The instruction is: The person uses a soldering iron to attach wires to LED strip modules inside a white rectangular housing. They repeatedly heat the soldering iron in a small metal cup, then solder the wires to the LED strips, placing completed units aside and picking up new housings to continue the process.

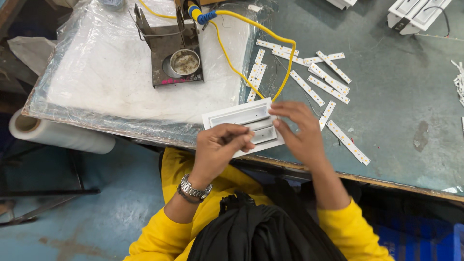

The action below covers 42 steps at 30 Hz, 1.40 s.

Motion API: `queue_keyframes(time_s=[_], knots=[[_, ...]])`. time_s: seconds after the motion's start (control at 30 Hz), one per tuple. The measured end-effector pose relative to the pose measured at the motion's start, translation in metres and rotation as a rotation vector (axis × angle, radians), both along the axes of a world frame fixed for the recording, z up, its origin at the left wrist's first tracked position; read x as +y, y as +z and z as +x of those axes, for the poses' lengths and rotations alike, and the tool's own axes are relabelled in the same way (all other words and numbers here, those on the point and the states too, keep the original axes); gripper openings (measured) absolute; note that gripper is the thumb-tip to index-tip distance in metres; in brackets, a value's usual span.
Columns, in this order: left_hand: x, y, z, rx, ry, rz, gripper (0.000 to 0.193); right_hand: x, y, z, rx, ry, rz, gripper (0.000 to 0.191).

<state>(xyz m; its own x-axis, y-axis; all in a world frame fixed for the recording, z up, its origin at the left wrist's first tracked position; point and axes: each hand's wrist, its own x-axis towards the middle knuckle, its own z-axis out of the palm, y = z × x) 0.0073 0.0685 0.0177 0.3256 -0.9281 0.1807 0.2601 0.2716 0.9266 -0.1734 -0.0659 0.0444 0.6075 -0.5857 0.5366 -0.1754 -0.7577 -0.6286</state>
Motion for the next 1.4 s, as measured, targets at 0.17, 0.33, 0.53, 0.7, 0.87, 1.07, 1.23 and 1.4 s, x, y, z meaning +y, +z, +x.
queue_keyframes(time_s=[0.17,0.33,0.53,0.7,0.87,1.07,1.23,1.4], knots=[[0.013,-0.011,0.004,0.023,0.161,-0.004,0.015,-0.023,0.013,0.024,0.151,0.191,0.007,0.028],[0.02,-0.006,0.011,0.057,0.25,0.055,0.016,-0.018,0.016,0.031,0.408,0.042,-0.227,0.027],[0.011,0.006,0.015,0.003,0.306,0.031,0.02,0.017,0.011,0.02,0.328,-0.12,-0.368,0.024],[0.002,0.011,0.009,-0.188,0.357,0.045,0.022,0.047,-0.009,0.005,0.119,-0.202,0.155,0.031],[-0.016,0.02,0.009,-0.362,0.401,0.031,0.021,0.064,-0.035,-0.004,0.059,-0.216,0.677,0.032],[-0.041,0.034,0.015,-0.512,0.245,-0.03,0.021,0.073,-0.064,0.002,-0.168,-0.069,1.044,0.033],[-0.029,0.04,0.007,-0.57,0.239,0.058,0.021,0.079,-0.069,0.002,-0.255,0.024,1.159,0.027],[-0.012,0.044,-0.001,-0.553,0.259,0.054,0.02,0.083,-0.058,-0.002,-0.313,0.187,1.256,0.026]])
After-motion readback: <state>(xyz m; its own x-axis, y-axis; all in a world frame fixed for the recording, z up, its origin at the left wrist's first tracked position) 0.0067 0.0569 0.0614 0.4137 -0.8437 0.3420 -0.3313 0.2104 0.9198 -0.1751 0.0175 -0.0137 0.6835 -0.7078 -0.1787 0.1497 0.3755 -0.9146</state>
